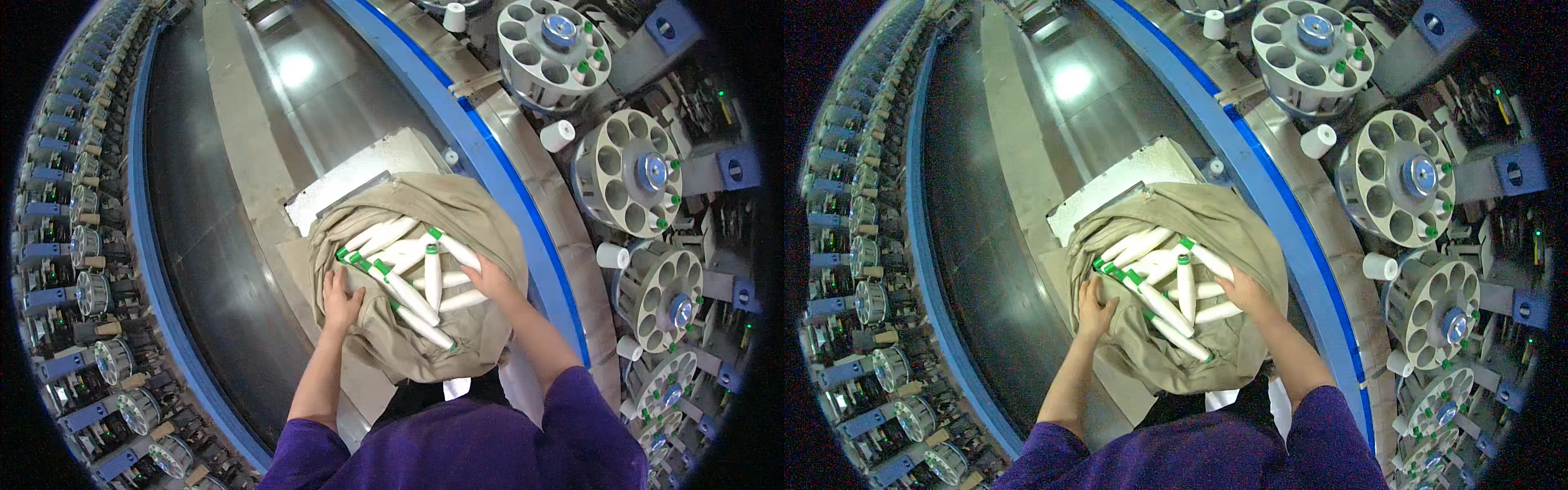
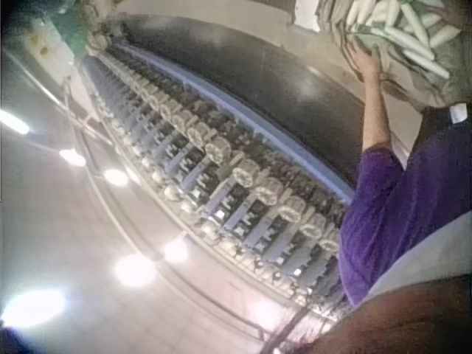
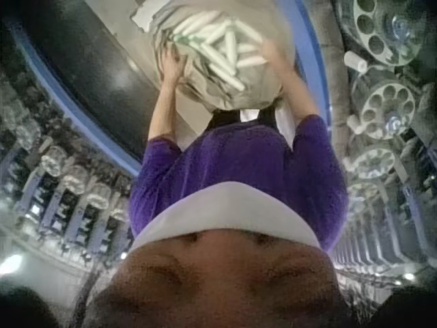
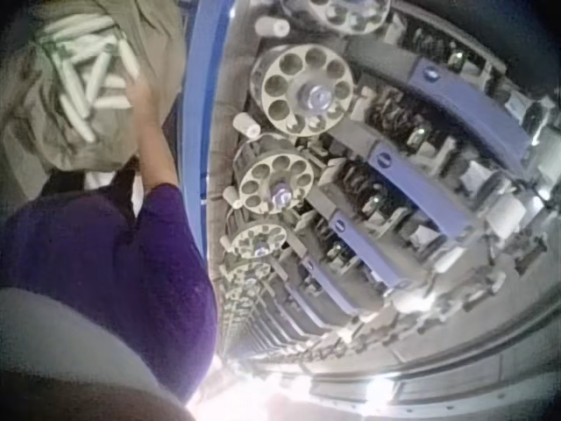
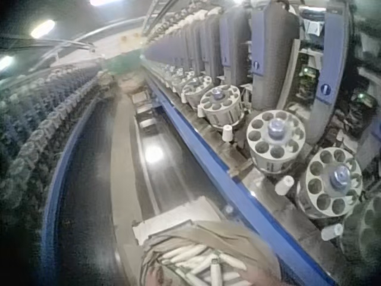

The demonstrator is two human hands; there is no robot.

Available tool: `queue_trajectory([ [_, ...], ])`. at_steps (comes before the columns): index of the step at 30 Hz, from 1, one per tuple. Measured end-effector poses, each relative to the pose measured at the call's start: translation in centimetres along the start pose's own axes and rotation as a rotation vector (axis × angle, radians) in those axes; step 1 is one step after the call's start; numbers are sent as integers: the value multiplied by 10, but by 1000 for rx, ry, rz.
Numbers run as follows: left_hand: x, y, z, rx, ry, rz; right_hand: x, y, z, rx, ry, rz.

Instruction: The person repeatedly picks white thread spools from a cloth bag and places them into slots on rotating circular holders mounted on a textile machine. The person uses both hands to handle multiple spools at once and continues loading until the bag is empty.

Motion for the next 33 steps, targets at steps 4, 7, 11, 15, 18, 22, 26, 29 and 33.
queue_trajectory([
  [4, -38, -3, -64, 171, 316, -121, -24, 0, 8, 120, 19, 11],
  [7, -53, 11, -91, 137, 293, 87, -49, 4, 2, 114, -79, -37],
  [11, -53, 23, -78, 208, -47, 327, -90, 21, -34, -165, -145, -154],
  [15, -47, 31, -47, 170, -281, 356, -90, 28, -69, -223, -49, -135],
  [18, -40, 48, -45, 120, -243, 228, -100, 53, -95, -76, 116, 116],
  [22, -8, 66, -51, -126, -364, -135, -152, 98, -108, 642, 292, 353],
  [26, 2, 77, -50, -199, -533, -219, -214, 113, -127, 699, 249, 280],
  [29, -2, 60, -60, -441, -419, -363, -242, 96, -136, 651, 424, 240],
  [33, -15, 29, -119, -497, -89, 187, -262, -8, -101, 328, 284, -163],
])
Point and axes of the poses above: each hand's wrist, its own x-axis towards the middle knuckle, its own y-axis out of the palm, z = x × y, the point moved 6 cm from there along x, towards the middle knuckle, and after that the axes turned 9 degrees about y, right-handed, at the moved point
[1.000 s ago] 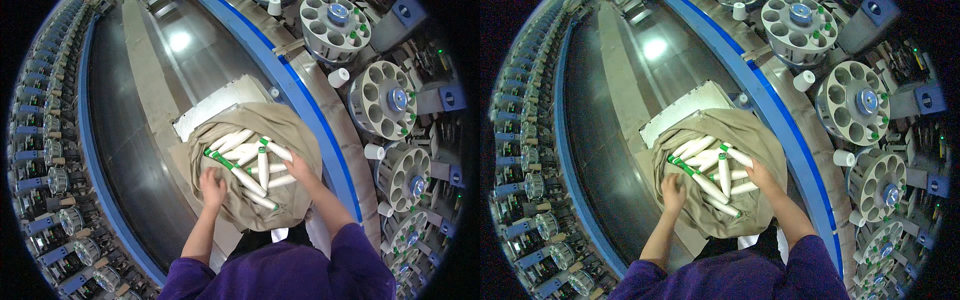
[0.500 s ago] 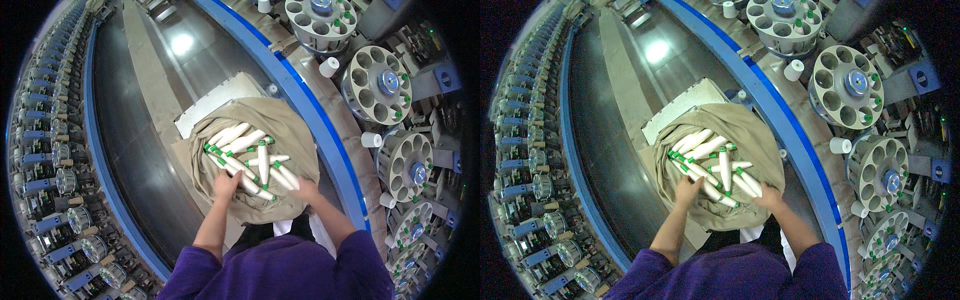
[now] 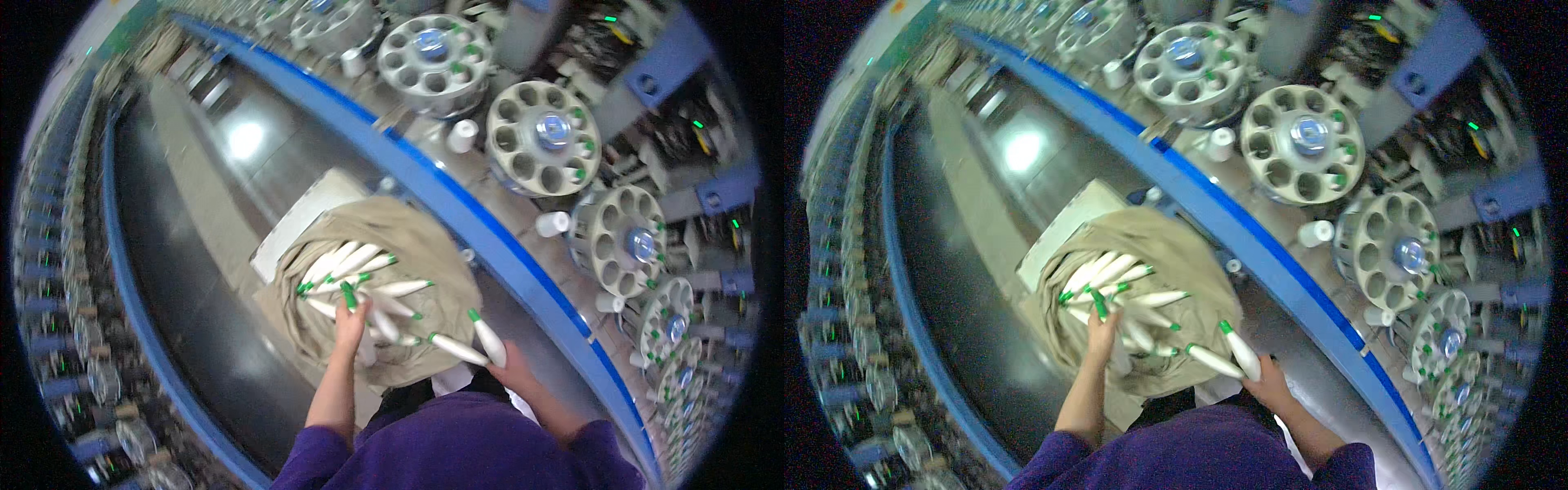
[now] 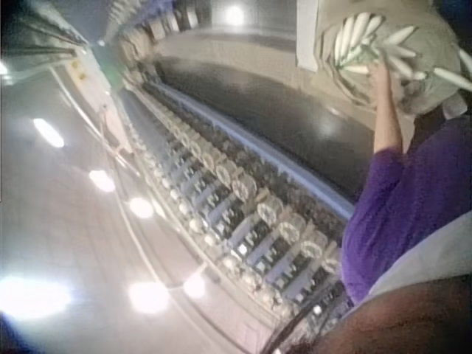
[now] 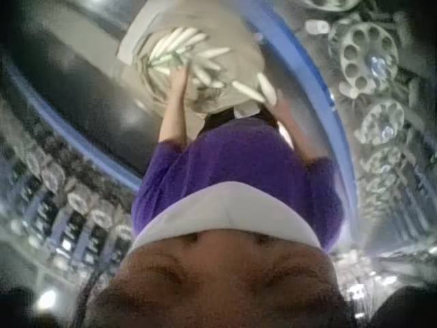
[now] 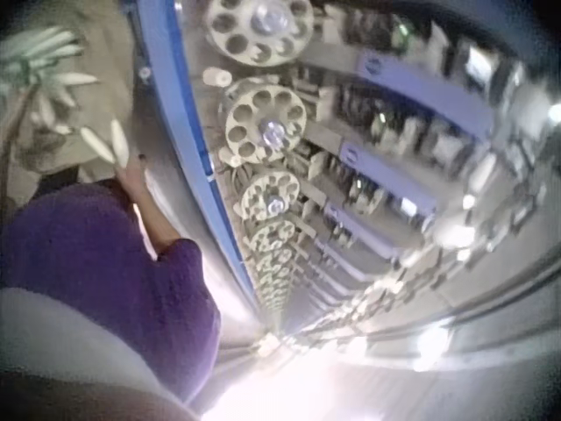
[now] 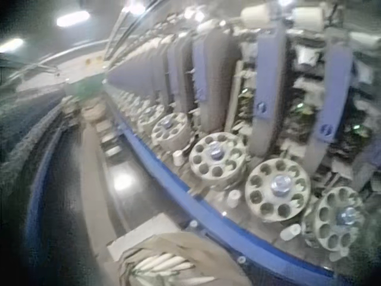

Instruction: The person repeatedly picks white thread spools from a cloth bag and places them into slots on rotating circular holders mounted on a textile machine. The person uses both hands to handle multiple spools at once and continues loading until the bag is empty.

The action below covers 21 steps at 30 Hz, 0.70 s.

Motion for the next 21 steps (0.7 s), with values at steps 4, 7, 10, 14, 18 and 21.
queue_trajectory([
  [4, -84, 98, -111, 456, 956, 734, -13, -62, 74, 14, -56, -133],
  [7, -143, 142, -148, 328, 1103, 1020, -25, -82, 105, 298, -132, -58],
  [10, -131, 163, -154, 63, 542, 1126, -35, -100, 106, 931, -231, 39],
  [14, -101, 181, -179, -804, -72, 906, -37, -102, 79, 841, 29, 257],
  [18, -84, 208, -230, -721, -45, 860, -44, -118, 76, 1190, -128, 665],
  [21, -75, 230, -283, -987, 35, 772, -56, -146, 61, 1204, -311, 882],
])
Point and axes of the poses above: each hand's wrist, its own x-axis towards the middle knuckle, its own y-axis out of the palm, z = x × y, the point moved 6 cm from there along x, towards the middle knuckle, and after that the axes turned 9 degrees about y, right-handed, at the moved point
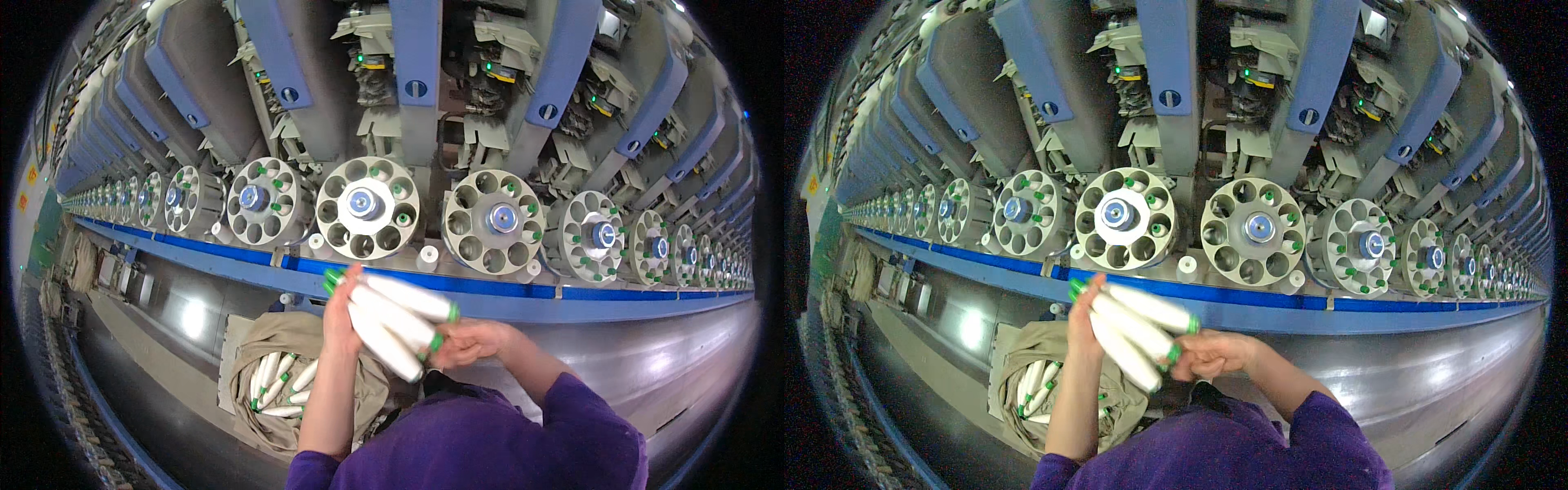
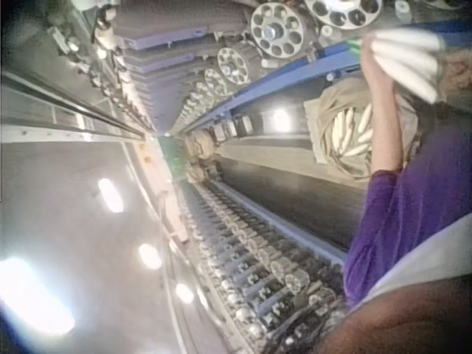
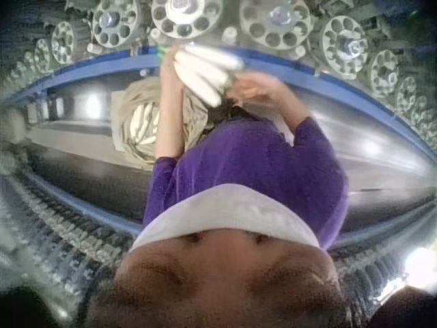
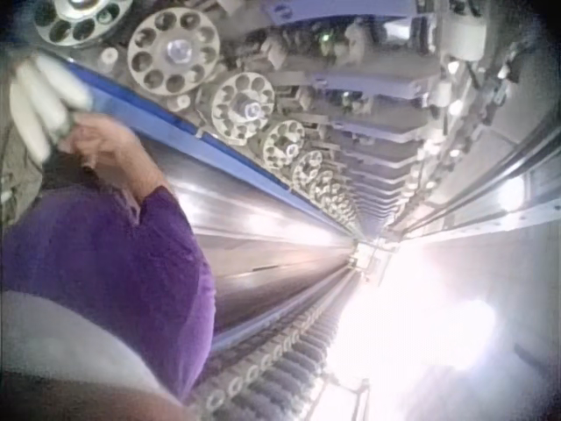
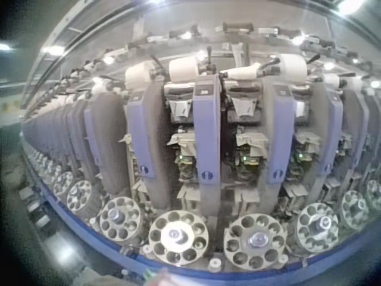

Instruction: The person repeatedly picks white thread spools from a cloth bag and places them into slots on rotating circular holders mounted on a textile machine. The person uses both hands to handle multiple spools at once and continues loading until the bag is empty.

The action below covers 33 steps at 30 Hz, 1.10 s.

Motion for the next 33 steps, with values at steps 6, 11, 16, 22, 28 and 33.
queue_trajectory([
  [6, 29, 65, -11, 8, 306, -19, -133, -87, 59, 560, -665, -540],
  [11, 31, 100, -4, 141, 373, 9, -189, -106, 92, 373, -901, -1046],
  [16, 33, 122, 3, 274, 401, 84, -100, -81, 132, -297, -862, -955],
  [22, 48, 113, 10, 246, 290, 18, -84, -118, 113, -429, -905, -1216],
  [28, 61, 100, 14, 197, 217, 33, -244, -198, 20, 414, -991, -1187],
  [33, 62, 115, 28, 265, 200, 114, -296, -170, 18, 692, -1406, -1284],
])
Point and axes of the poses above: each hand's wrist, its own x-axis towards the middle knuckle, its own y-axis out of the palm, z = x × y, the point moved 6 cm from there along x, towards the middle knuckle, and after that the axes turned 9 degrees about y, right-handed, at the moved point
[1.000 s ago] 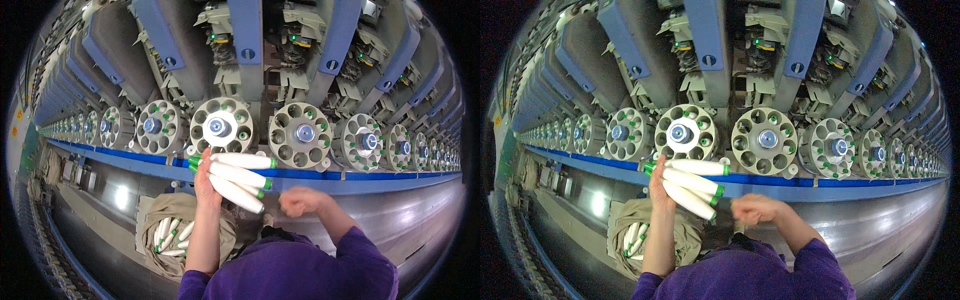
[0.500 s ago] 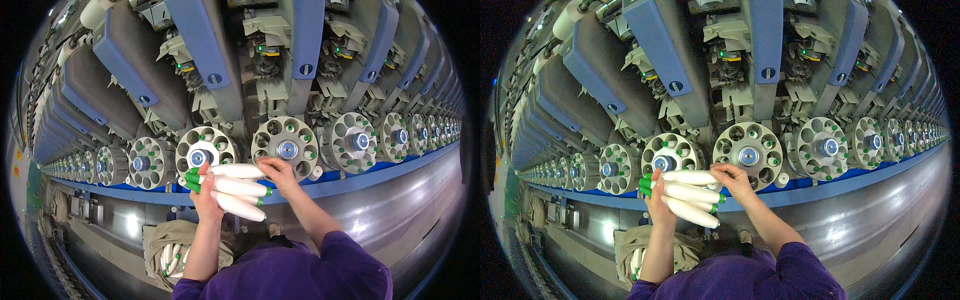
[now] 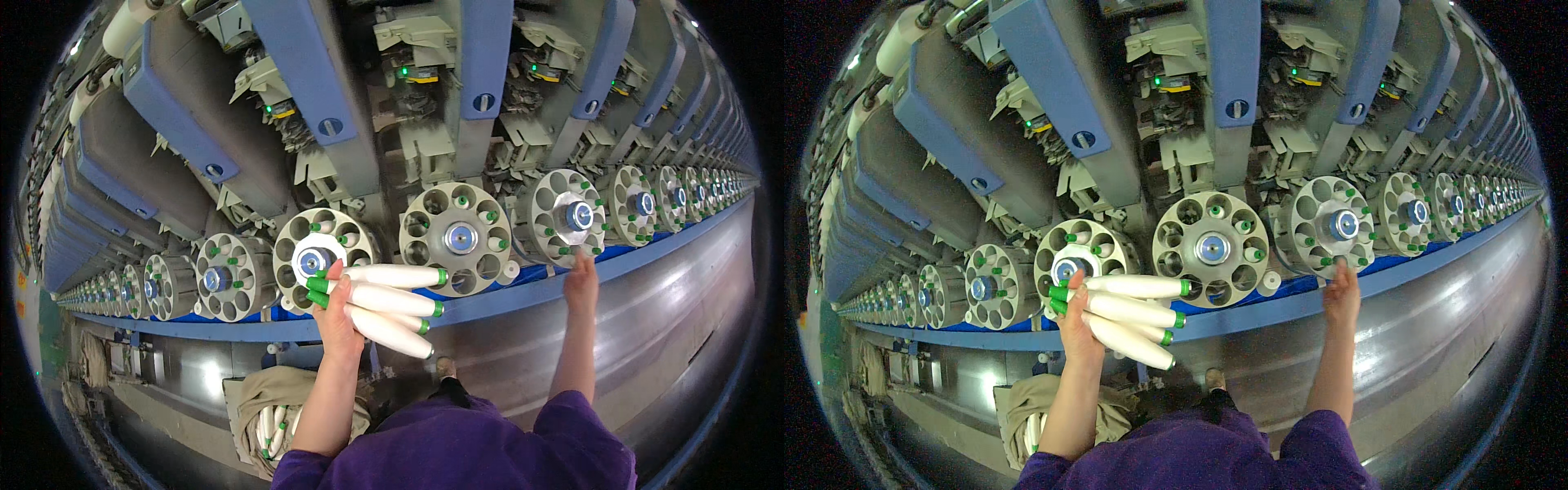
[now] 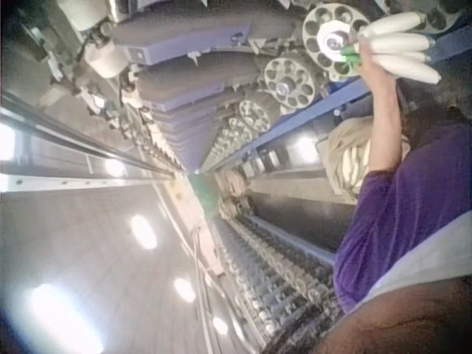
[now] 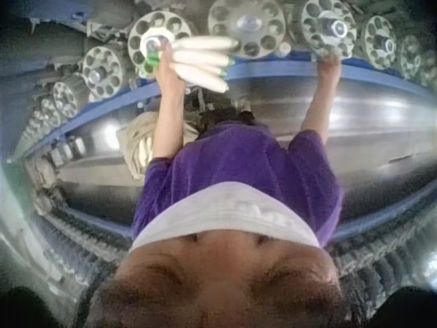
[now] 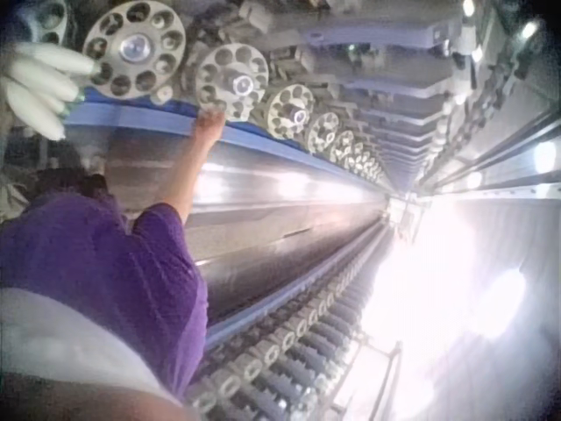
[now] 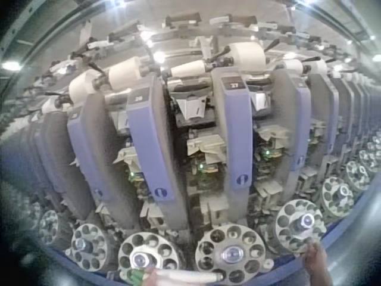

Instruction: The person repeatedly picks white thread spools from a cloth bag and places them into slots on rotating circular holders mounted on a textile machine. The person uses both hands to handle multiple spools at once and continues loading until the bag is empty.

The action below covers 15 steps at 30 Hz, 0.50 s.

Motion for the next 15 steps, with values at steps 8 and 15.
queue_trajectory([
  [8, -7, 25, 12, -12, -78, 47, -79, 101, -146, -786, 404, 780],
  [15, 0, 36, 36, 47, -107, 193, -20, -82, -5, 56, 35, -175],
])
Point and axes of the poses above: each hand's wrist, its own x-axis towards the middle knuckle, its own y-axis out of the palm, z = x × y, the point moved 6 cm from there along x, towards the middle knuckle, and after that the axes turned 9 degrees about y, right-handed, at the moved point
